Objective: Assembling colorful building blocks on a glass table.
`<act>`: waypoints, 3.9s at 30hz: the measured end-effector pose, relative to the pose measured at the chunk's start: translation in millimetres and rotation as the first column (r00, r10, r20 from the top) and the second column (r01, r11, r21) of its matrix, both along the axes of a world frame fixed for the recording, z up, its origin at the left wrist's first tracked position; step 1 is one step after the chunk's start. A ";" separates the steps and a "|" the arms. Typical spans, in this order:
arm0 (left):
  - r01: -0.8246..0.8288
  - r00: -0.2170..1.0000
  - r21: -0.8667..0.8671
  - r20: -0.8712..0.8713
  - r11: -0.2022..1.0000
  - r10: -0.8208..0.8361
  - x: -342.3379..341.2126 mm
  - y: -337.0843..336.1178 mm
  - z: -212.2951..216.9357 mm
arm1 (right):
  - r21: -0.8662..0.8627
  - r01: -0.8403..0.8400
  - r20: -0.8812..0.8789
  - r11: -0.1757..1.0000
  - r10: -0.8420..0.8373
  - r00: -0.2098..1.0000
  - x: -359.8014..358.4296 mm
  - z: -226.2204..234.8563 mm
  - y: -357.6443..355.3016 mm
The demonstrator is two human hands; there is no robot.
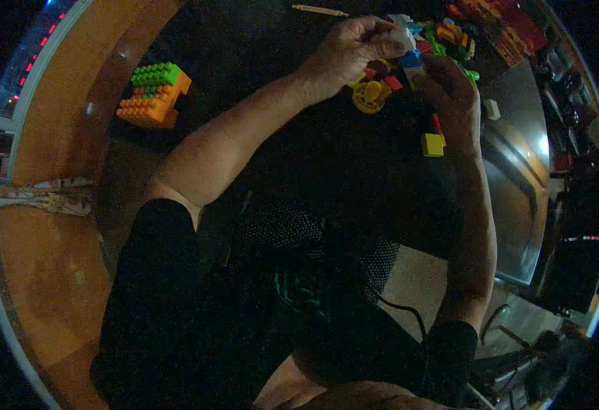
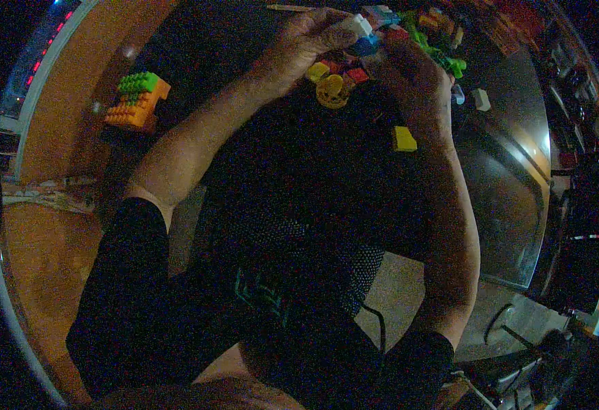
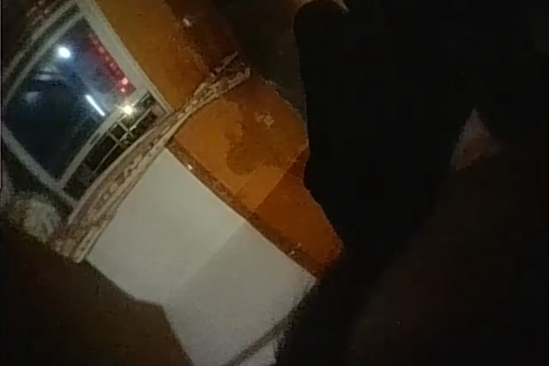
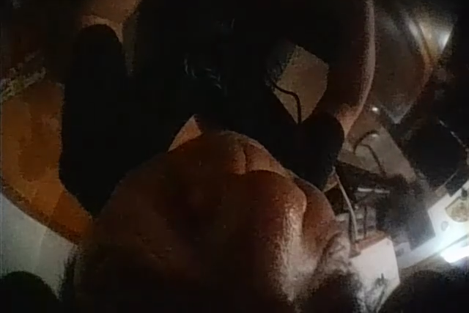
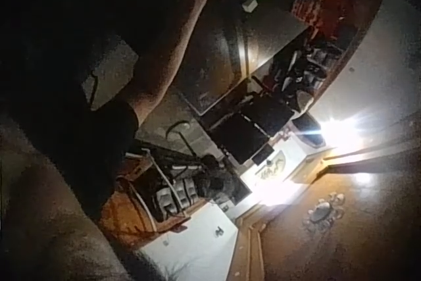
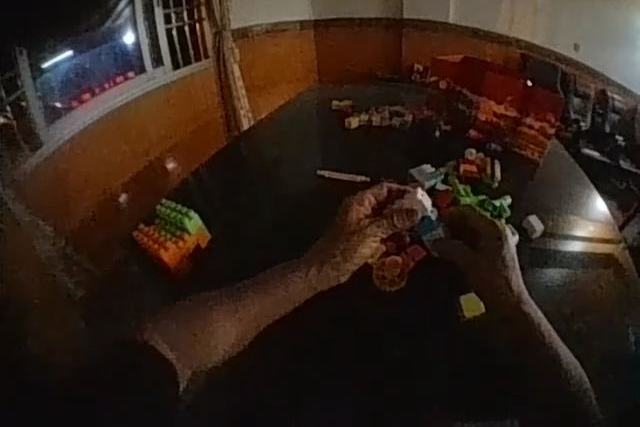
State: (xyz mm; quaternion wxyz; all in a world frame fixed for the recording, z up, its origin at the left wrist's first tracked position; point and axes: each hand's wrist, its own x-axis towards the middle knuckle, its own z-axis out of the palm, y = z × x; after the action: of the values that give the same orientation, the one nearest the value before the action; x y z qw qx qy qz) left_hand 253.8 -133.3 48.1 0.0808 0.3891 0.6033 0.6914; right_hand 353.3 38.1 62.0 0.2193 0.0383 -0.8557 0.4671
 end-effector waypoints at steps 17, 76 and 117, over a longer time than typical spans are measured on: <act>-0.017 0.996 -0.045 -0.086 0.999 0.013 2.9 4.4 2.1 | -0.011 0.063 -0.001 0.998 -0.063 0.998 3.2 -1.1 -2.1; -0.114 0.939 -0.226 -0.343 0.968 0.030 -0.7 -6.0 1.0 | -0.234 -0.102 0.106 0.967 0.130 0.986 5.7 8.8 5.2; -0.090 0.913 -0.225 -0.407 0.970 -0.010 18.9 4.5 -4.8 | -0.278 -0.098 -0.143 0.956 0.059 0.988 12.5 13.8 -7.5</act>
State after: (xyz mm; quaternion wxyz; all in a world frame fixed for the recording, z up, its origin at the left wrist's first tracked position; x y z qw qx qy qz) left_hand 272.7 -128.8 43.3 -0.0139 0.4987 0.6934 0.5199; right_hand 365.8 30.6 75.8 0.2603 0.0715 -0.7610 0.5899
